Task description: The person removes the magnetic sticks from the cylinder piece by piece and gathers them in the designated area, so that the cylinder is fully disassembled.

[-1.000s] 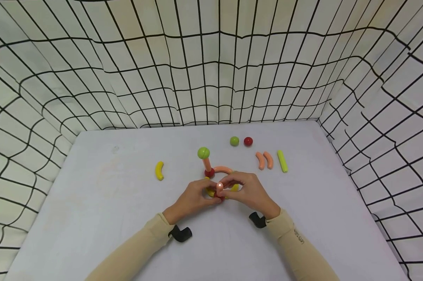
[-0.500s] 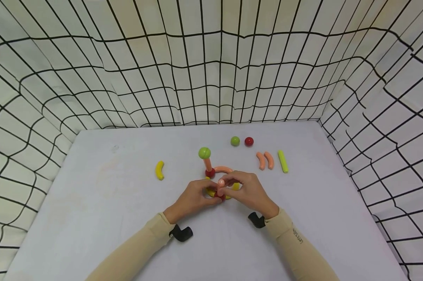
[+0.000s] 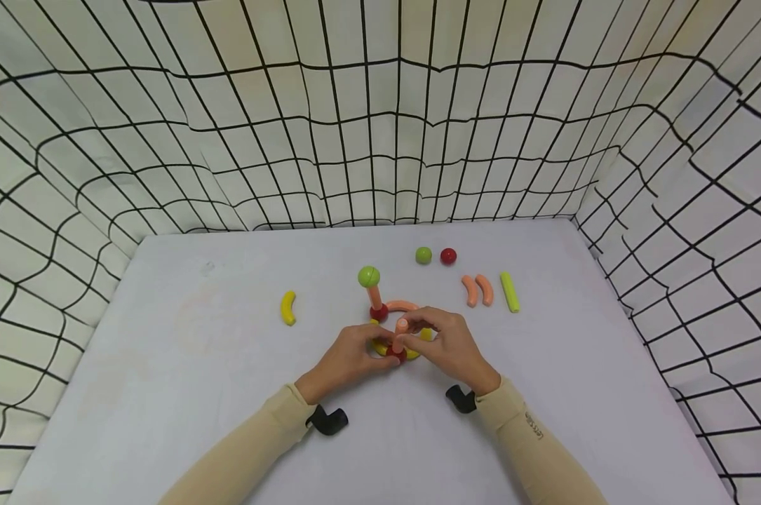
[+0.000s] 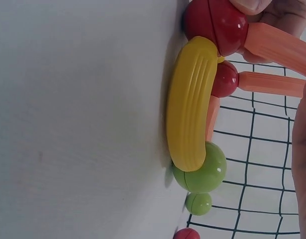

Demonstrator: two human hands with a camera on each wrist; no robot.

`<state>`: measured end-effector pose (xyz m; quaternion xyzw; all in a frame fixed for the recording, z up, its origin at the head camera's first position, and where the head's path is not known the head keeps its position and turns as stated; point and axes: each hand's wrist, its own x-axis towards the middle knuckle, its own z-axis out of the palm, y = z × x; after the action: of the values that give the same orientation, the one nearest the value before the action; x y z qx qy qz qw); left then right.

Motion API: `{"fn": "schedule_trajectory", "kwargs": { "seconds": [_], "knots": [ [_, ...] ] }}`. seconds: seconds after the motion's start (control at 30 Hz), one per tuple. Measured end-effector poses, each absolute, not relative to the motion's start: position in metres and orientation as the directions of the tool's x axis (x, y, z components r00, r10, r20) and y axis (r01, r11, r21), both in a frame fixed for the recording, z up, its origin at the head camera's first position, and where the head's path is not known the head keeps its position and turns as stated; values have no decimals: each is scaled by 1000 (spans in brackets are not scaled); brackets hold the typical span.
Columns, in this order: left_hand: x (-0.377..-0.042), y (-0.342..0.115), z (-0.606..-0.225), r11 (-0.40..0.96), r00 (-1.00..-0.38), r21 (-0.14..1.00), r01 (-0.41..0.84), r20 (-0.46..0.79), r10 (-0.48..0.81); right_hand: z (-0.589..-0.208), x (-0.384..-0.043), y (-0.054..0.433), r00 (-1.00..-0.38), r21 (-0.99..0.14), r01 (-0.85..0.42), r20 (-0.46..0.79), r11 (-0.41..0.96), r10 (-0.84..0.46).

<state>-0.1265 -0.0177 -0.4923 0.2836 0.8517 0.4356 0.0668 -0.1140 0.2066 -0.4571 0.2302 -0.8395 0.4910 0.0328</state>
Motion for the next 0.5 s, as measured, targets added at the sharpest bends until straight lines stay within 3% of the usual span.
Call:
{"fn": "schedule_trajectory", "kwargs": {
  "seconds": [0.5],
  "knots": [
    [-126, -18, -492, 461, -828, 777, 428, 133, 545, -463, -112, 205, -829, -736, -549, 418, 397, -372]
  ]
}}
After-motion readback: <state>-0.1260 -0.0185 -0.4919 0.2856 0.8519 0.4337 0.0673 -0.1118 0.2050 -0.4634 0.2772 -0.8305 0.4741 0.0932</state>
